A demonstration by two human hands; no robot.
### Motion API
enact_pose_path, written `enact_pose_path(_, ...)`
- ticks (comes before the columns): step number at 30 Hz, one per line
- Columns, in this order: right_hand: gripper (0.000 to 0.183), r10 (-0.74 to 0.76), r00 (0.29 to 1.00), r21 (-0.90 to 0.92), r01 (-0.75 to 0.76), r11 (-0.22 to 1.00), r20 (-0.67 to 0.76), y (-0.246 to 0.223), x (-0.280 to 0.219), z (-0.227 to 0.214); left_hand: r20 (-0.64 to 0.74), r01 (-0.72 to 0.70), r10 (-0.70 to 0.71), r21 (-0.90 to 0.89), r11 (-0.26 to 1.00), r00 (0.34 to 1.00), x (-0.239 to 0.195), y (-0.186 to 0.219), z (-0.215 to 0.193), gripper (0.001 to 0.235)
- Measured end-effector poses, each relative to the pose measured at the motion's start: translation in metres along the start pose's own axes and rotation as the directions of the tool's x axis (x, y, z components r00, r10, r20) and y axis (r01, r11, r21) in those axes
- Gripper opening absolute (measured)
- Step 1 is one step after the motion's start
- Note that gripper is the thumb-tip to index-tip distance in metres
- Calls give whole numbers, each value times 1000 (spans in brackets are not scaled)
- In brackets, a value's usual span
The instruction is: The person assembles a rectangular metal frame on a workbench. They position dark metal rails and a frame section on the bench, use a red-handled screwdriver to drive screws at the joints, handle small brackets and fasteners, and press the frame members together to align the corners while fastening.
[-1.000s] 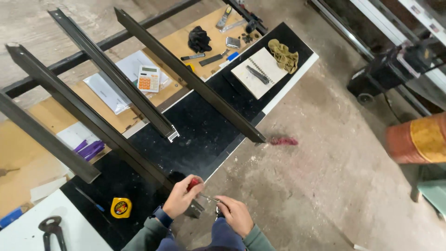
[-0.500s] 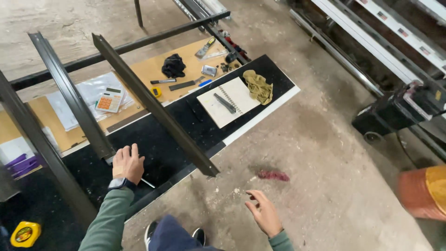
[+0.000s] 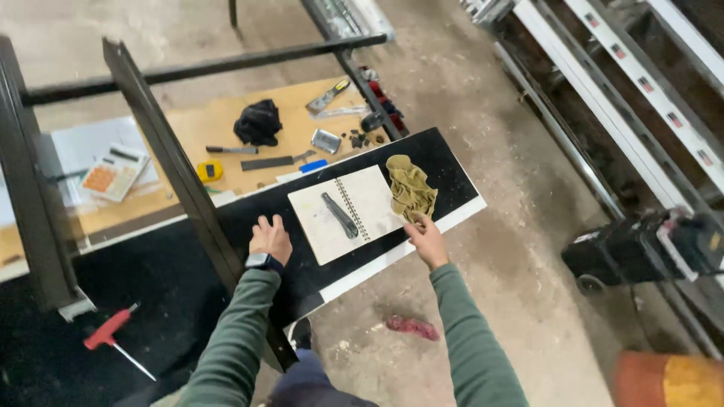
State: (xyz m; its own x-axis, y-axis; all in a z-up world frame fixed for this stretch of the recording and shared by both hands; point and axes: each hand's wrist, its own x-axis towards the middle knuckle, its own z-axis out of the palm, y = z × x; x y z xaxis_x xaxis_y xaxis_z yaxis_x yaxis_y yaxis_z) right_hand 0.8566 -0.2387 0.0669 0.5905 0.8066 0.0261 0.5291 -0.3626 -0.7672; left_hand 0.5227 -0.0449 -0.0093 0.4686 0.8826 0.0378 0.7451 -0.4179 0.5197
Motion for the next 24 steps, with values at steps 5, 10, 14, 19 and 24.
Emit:
enact_pose_path(5, 75, 85, 995, -121, -90, 989, -48, 45, 109, -4, -68, 132, -126, 89, 987, 990, 18, -8, 33, 41)
enact_pose_path(10, 83, 54, 998, -593, -68, 803, -43, 87, 160, 20, -1, 391, -413, -317, 864, 911, -13, 12, 64, 41)
enact_pose_path(14, 66, 65, 993, -541, -2, 841, 99, 84, 165, 31, -64, 434, -502, -418, 798, 862, -20, 32, 98, 36)
enact_pose_path(19, 55, 153, 958, -268, -86, 960, 241, 108, 174, 33, -83, 397, -748, -806, 440, 659, -10, 53, 121, 38)
enact_pose_path(24, 60, 154, 893, 141, -233, 962, 424, 123, 184, 21, -12, 594, -870, -726, 347, 494, -15, 76, 129, 32)
